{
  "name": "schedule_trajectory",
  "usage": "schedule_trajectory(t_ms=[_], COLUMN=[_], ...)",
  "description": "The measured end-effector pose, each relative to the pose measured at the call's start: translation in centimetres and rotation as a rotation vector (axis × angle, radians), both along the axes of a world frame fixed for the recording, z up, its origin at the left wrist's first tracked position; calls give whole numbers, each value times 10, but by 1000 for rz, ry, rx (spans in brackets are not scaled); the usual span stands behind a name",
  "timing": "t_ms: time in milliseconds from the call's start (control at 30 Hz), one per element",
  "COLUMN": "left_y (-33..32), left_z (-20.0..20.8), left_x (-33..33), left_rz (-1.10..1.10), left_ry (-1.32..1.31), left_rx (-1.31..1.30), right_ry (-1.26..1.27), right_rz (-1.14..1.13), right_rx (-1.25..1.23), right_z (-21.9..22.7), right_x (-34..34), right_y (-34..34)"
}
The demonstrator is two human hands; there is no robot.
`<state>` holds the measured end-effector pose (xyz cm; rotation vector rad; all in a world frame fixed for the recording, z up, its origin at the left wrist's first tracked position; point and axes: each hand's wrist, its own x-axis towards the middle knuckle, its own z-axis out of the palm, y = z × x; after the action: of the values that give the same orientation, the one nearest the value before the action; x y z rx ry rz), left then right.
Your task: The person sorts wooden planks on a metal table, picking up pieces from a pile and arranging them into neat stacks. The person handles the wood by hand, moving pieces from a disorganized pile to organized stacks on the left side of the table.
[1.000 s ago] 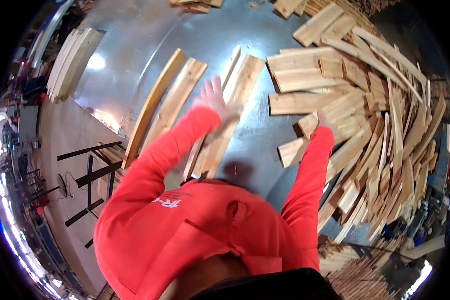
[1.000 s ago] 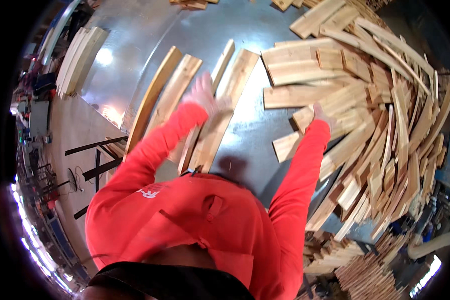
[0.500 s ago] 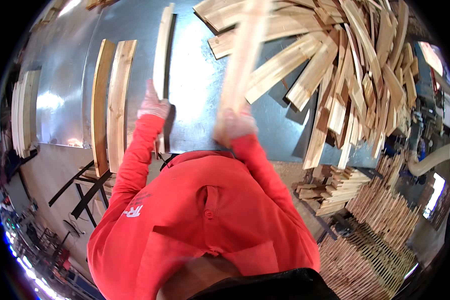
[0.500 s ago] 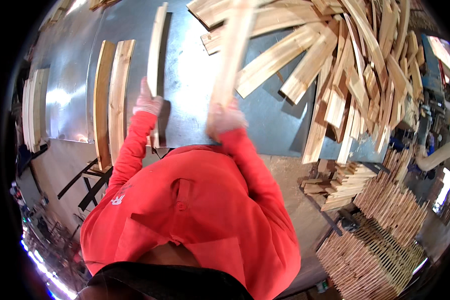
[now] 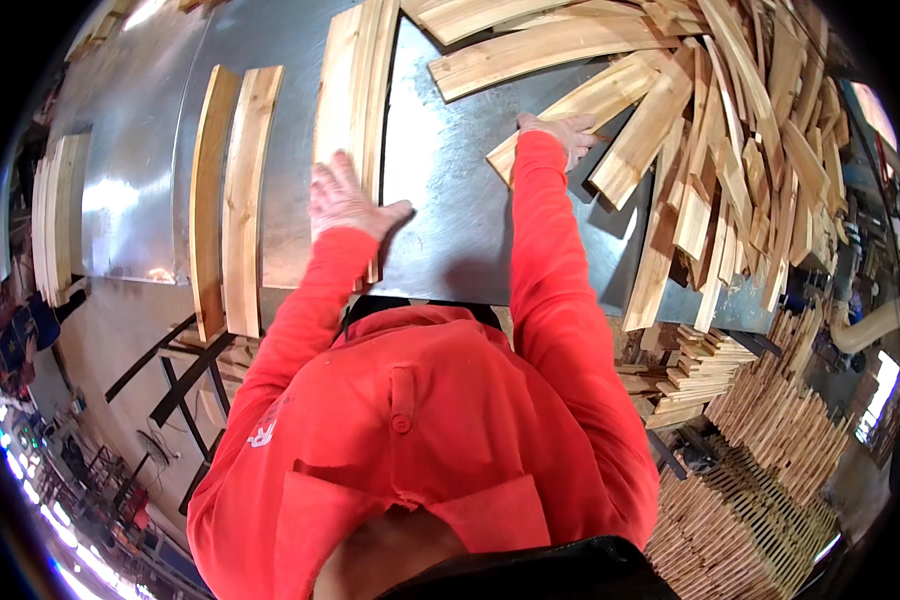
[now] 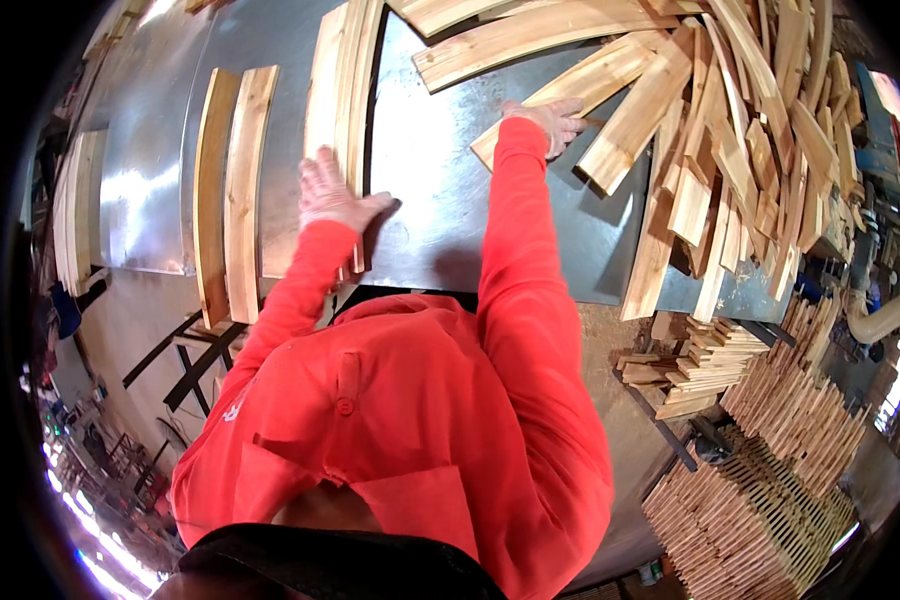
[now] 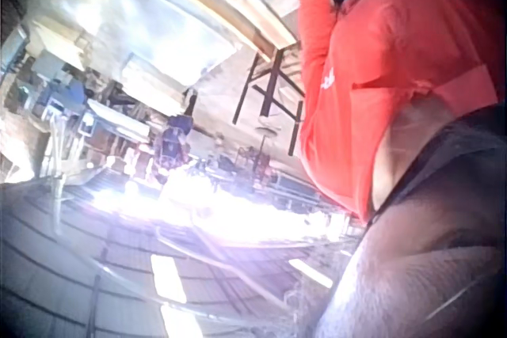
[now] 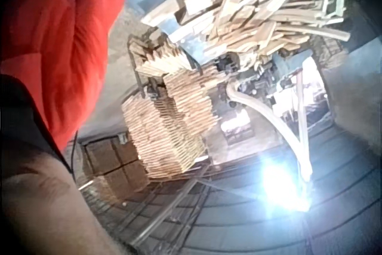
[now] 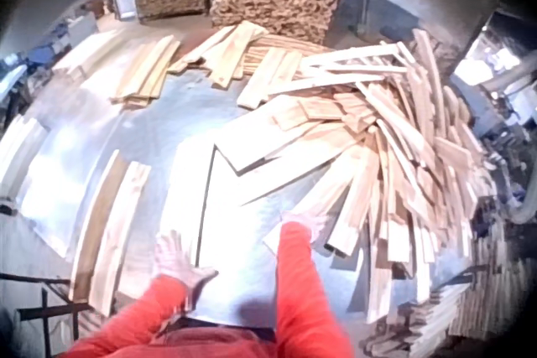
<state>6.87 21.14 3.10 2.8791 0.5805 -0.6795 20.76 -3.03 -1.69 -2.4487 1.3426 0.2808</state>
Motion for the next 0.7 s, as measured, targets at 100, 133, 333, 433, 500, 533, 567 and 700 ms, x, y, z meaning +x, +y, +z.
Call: schedule_trajectory(t_ms=[100,133,333,433,500,533,567,700], left_y=[-8,2,93,116,114,113,110,64], left_z=[-20,-34,-24,-44,-54,-55,-58,-5], left_x=[-2,-9,-15,-17,-21,-19,-24,-18], left_rz=[-14,2,305,187,144,243,194,217], left_ry=[28,-29,-185,-216,-308,-324,-344,-39], left_rx=[69,43,-384,-319,-339,-541,-487,-192], right_ry=[-284,-505,-919,-911,-734,-576,-239,212], right_rz=[-42,-18,262,19,340,286,541,1565], right_rx=[226,426,1481,1702,1751,1703,1441,853], right_z=[7,-12,75,67,26,12,18,-17], right_x=[-21,-39,-189,-184,-163,-156,-143,-128], right_y=[-14,-30,-20,22,62,88,115,167])
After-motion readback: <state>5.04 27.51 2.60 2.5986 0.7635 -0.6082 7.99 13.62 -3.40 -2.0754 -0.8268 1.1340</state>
